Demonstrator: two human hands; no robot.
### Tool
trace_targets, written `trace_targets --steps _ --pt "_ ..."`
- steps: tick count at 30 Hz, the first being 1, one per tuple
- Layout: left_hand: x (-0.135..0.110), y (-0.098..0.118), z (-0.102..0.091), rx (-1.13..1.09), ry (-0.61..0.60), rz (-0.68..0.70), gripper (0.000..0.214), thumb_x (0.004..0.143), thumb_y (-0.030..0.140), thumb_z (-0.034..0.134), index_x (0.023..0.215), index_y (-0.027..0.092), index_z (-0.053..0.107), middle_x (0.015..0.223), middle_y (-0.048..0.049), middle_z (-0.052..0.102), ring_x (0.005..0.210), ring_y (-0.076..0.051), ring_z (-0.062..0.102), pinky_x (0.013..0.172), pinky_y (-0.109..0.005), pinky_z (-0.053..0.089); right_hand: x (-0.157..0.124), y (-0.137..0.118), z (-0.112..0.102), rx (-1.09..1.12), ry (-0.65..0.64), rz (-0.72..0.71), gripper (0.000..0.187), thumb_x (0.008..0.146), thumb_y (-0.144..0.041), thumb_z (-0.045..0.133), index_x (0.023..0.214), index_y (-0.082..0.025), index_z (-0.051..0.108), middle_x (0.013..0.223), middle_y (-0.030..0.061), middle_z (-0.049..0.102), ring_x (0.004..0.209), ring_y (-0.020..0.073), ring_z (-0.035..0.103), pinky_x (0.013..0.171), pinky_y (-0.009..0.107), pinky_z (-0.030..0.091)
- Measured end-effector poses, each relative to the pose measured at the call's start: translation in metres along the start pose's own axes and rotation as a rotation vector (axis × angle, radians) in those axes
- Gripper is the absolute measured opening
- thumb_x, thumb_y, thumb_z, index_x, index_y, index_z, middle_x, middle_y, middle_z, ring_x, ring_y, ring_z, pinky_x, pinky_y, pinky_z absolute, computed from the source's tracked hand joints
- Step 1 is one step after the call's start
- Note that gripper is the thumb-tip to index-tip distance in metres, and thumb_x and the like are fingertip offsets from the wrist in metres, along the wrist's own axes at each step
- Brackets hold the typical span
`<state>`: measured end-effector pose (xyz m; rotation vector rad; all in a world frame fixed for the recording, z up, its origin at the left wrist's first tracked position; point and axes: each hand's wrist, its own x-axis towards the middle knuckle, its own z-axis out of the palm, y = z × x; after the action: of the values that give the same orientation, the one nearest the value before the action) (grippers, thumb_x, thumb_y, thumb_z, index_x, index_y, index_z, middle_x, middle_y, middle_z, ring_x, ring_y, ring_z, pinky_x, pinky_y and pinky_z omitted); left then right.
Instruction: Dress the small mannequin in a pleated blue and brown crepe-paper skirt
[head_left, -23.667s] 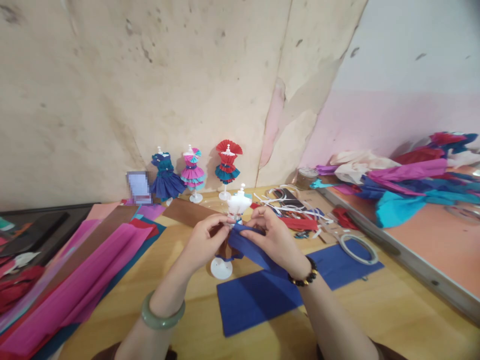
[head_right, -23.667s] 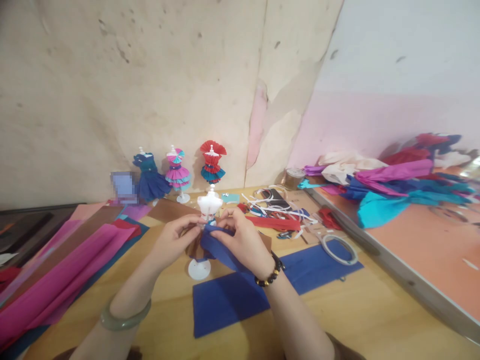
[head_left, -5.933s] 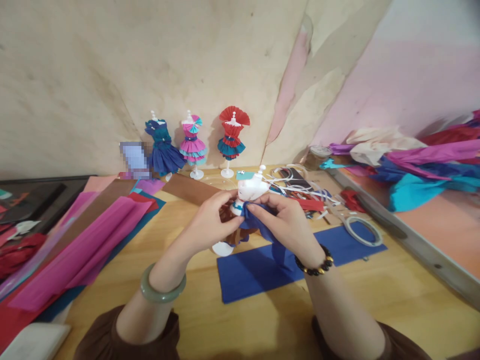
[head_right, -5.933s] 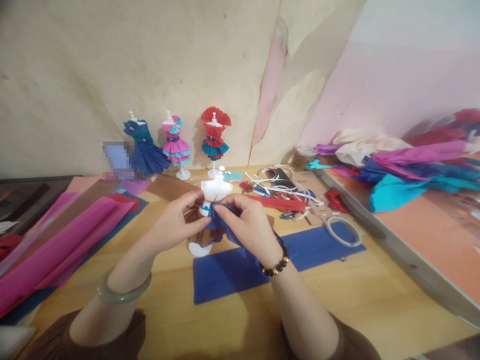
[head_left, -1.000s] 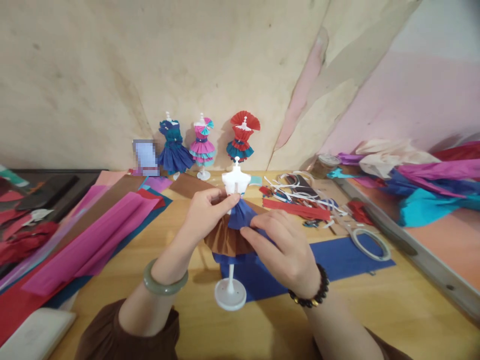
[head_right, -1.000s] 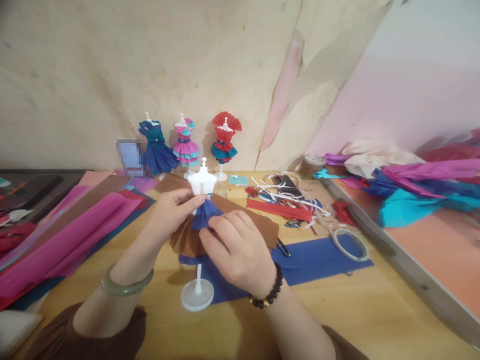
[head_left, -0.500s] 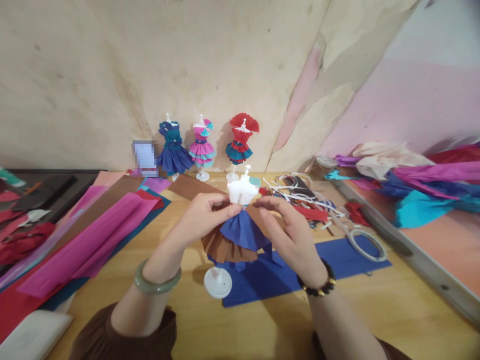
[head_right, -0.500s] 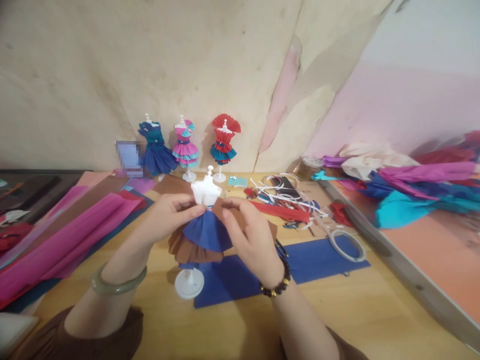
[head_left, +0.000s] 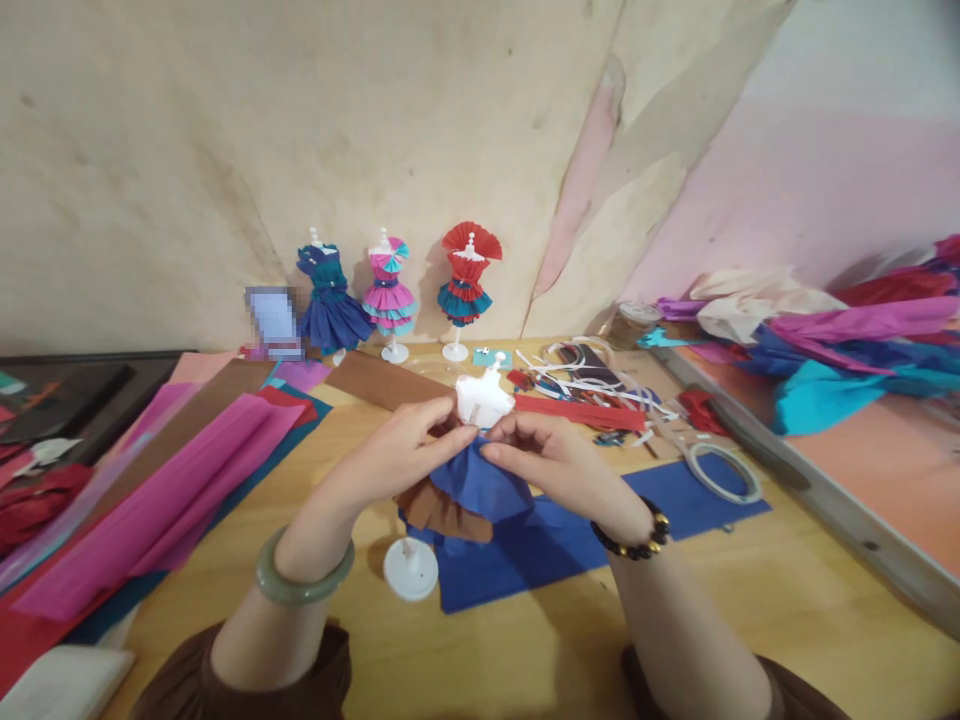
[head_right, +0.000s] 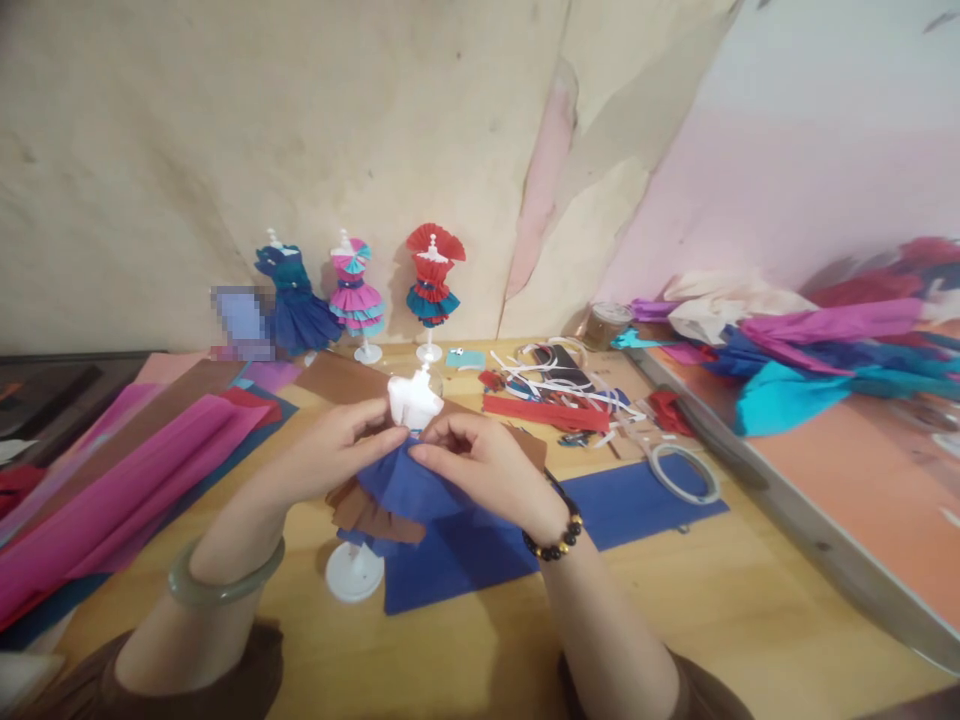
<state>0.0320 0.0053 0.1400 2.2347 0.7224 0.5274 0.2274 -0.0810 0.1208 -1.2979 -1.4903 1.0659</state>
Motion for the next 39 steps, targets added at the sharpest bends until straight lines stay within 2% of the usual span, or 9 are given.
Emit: trace_targets --steps 6,10,15,18,21,24,28,34,39 --pt "0.001 0.0 0.005 -0.041 -0.013 0.025 0.026 0.098 0.039 0.047 0.106 0.019 0.061 0.102 -0.0036 0.069 0.092 -0.02 0.064 0.08 -0.031 0.049 0.003 0.003 0.003 -0.074 0.077 -0.058 0.021 0.085 -0.037 0.069 0.08 -0.019 0.06 0.072 -0.0028 0.059 0.06 0.0096 0.05 0.053 0.022 0.039" --pt "0.0 -0.003 0.006 -0.096 -0.034 0.051 0.024 0.095 0.036 0.053 0.114 0.021 0.058 0.103 -0.0021 0.067 0.09 -0.019 0.064 0.084 -0.031 0.05 0.003 0.005 0.003 -0.128 0.097 -0.062 0.018 0.086 -0.035 0.067 0.08 -0.018 0.061 0.073 -0.0019 0.062 0.062 0.0105 0.053 0.055 0.022 0.041" --pt "-0.001 -0.007 0.008 -0.15 -0.028 0.068 0.031 0.093 0.03 0.057 0.123 0.023 0.058 0.106 -0.0017 0.067 0.091 -0.018 0.063 0.084 -0.031 0.05 0.001 0.003 -0.001 -0.163 0.098 -0.021 0.019 0.085 -0.035 0.067 0.077 -0.018 0.063 0.068 -0.0027 0.062 0.055 0.0094 0.051 0.052 0.022 0.04" --pt "0.0 -0.006 0.008 -0.176 0.007 0.039 0.034 0.091 0.031 0.059 0.123 0.02 0.058 0.102 -0.0027 0.065 0.086 -0.018 0.062 0.078 -0.03 0.05 -0.001 0.001 -0.003 -0.17 0.079 0.001 0.021 0.085 -0.036 0.067 0.074 -0.019 0.065 0.064 -0.0035 0.061 0.051 0.009 0.048 0.049 0.022 0.038" --pt "0.002 -0.006 0.009 -0.241 0.043 0.031 0.035 0.089 0.033 0.062 0.119 0.017 0.058 0.101 -0.0043 0.064 0.085 -0.018 0.06 0.075 -0.03 0.049 -0.002 -0.003 -0.004 -0.154 0.083 -0.042 0.016 0.086 -0.034 0.067 0.08 -0.019 0.07 0.071 -0.0015 0.067 0.058 0.011 0.056 0.053 0.023 0.042" --pt "0.003 -0.011 0.012 -0.314 0.062 0.044 0.041 0.089 0.034 0.062 0.125 0.017 0.056 0.1 -0.0047 0.062 0.086 -0.019 0.059 0.082 -0.033 0.05 -0.004 -0.007 -0.002 -0.131 0.107 -0.118 0.012 0.086 -0.03 0.066 0.086 -0.02 0.073 0.082 0.0005 0.074 0.071 0.0137 0.064 0.063 0.024 0.048" --pt "0.004 -0.02 0.016 -0.351 0.077 0.033 0.056 0.09 0.036 0.063 0.14 0.02 0.045 0.102 -0.0054 0.062 0.089 -0.02 0.058 0.088 -0.038 0.05 -0.005 -0.011 0.0 -0.115 0.147 -0.185 0.011 0.087 -0.027 0.066 0.087 -0.02 0.074 0.089 0.0014 0.076 0.08 0.0149 0.068 0.072 0.025 0.052" --pt "0.003 -0.024 0.017 -0.347 0.077 0.024 0.059 0.091 0.038 0.062 0.143 0.021 0.041 0.102 -0.006 0.061 0.092 -0.021 0.058 0.09 -0.04 0.05 -0.003 -0.01 0.0 -0.151 0.144 -0.202 0.01 0.088 -0.025 0.064 0.087 -0.02 0.073 0.088 0.0007 0.077 0.081 0.0144 0.069 0.074 0.024 0.053" --pt "0.001 -0.018 0.015 -0.358 0.065 0.023 0.061 0.087 0.041 0.067 0.141 0.022 0.045 0.109 -0.0087 0.064 0.098 -0.024 0.061 0.088 -0.039 0.05 -0.002 -0.008 -0.002 -0.215 0.14 -0.205 0.01 0.088 -0.022 0.063 0.083 -0.02 0.072 0.084 0.0001 0.076 0.077 0.0144 0.068 0.071 0.024 0.052"
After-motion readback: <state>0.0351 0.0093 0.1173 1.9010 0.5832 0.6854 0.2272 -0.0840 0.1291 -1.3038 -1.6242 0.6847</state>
